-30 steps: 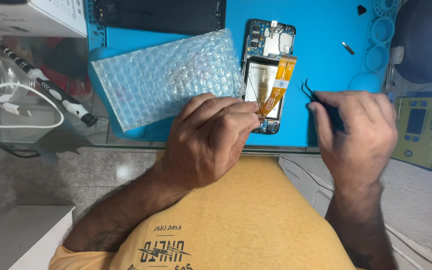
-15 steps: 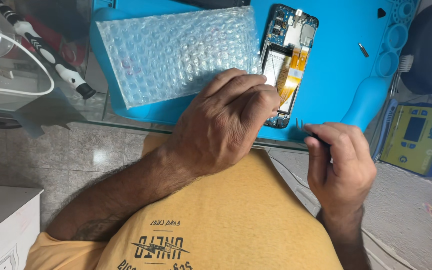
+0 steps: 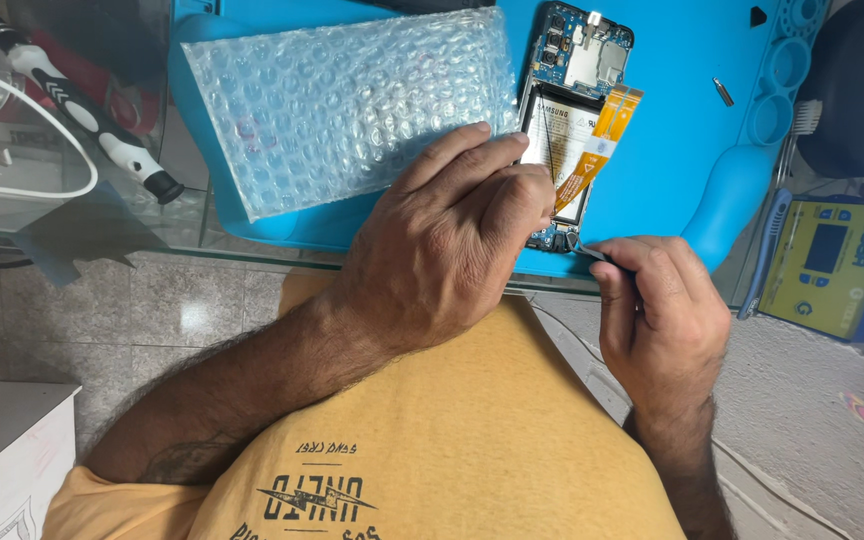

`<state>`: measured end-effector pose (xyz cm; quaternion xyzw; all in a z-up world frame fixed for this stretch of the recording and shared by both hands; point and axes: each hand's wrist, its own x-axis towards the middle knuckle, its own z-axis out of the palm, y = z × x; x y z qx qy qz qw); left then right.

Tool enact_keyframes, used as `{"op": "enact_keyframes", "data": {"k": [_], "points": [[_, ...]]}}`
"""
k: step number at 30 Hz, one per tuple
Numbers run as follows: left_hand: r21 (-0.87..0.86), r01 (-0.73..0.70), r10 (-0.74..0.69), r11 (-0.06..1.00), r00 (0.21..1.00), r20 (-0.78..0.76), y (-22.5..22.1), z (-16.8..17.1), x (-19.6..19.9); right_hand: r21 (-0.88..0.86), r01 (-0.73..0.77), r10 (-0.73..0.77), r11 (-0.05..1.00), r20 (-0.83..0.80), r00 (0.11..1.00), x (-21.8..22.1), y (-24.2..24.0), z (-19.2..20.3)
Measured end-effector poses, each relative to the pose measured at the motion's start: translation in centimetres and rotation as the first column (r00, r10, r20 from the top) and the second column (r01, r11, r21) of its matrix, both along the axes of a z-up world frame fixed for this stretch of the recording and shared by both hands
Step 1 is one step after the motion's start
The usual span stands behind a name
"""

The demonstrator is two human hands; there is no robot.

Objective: The person works on a disassembled Samsung smartphone placed on a blue anti-static mat. They use tweezers to carefully lift and reposition a flexible ribbon cable near the battery and motherboard, ensuring the internal components are properly aligned.

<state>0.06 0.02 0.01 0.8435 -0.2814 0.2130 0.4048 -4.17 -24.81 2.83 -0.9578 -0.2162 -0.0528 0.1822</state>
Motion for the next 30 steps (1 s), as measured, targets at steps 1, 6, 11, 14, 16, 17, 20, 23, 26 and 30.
{"op": "enact_keyframes", "data": {"k": [1, 6, 11, 14, 16, 17, 20, 23, 26, 30], "points": [[0.0, 0.002, -0.002, 1.0, 1.0, 0.0, 0.0, 0.0, 0.0, 0.0, 0.002, -0.002, 1.0, 0.0, 1.0, 0.0, 0.0, 0.0], [-0.008, -0.005, 0.005, 1.0, 1.0, -0.012, 0.0, 0.2, 0.0, -0.004, 0.018, -0.018, 1.0, 0.004, 1.0, 0.0, 0.1, -0.1], [-0.014, -0.004, 0.004, 1.0, 1.0, -0.01, 0.0, 0.2, 0.1, 0.013, 0.001, -0.002, 1.0, 0.051, 0.999, -0.2, 0.1, -0.6], [-0.003, -0.013, 0.013, 1.0, 1.0, -0.002, 0.0, 0.2, 0.1, 0.029, 0.005, -0.008, 1.0, 0.076, 0.997, -0.3, 0.1, -1.1], [0.001, -0.022, 0.022, 1.0, 1.0, 0.001, 0.0, 0.2, 0.0, 0.034, 0.01, -0.013, 0.999, 0.088, 0.996, -0.3, 0.1, -1.2], [-0.006, -0.016, 0.016, 1.0, 1.0, -0.007, 0.0, 0.2, 0.0, 0.032, 0.002, -0.005, 0.999, 0.096, 0.995, -0.3, 0.2, -1.2], [-0.011, -0.013, 0.012, 1.0, 1.0, -0.013, 0.0, 0.2, 0.0, 0.034, -0.008, 0.004, 0.999, 0.11, 0.994, -0.3, 0.2, -1.3], [-0.008, -0.011, 0.011, 1.0, 1.0, -0.014, 0.0, 0.2, 0.0, 0.034, -0.007, 0.003, 0.999, 0.124, 0.992, -0.4, 0.1, -1.5], [-0.007, -0.009, 0.009, 1.0, 1.0, -0.018, 0.0, 0.1, 0.0, 0.036, -0.007, 0.002, 0.999, 0.135, 0.991, -0.4, 0.0, -1.7], [-0.013, -0.001, 0.001, 1.0, 0.999, -0.037, 0.0, 0.2, -0.1, 0.075, -0.008, -0.001, 0.997, 0.12, 0.993, -0.4, 0.0, -1.5]]}}
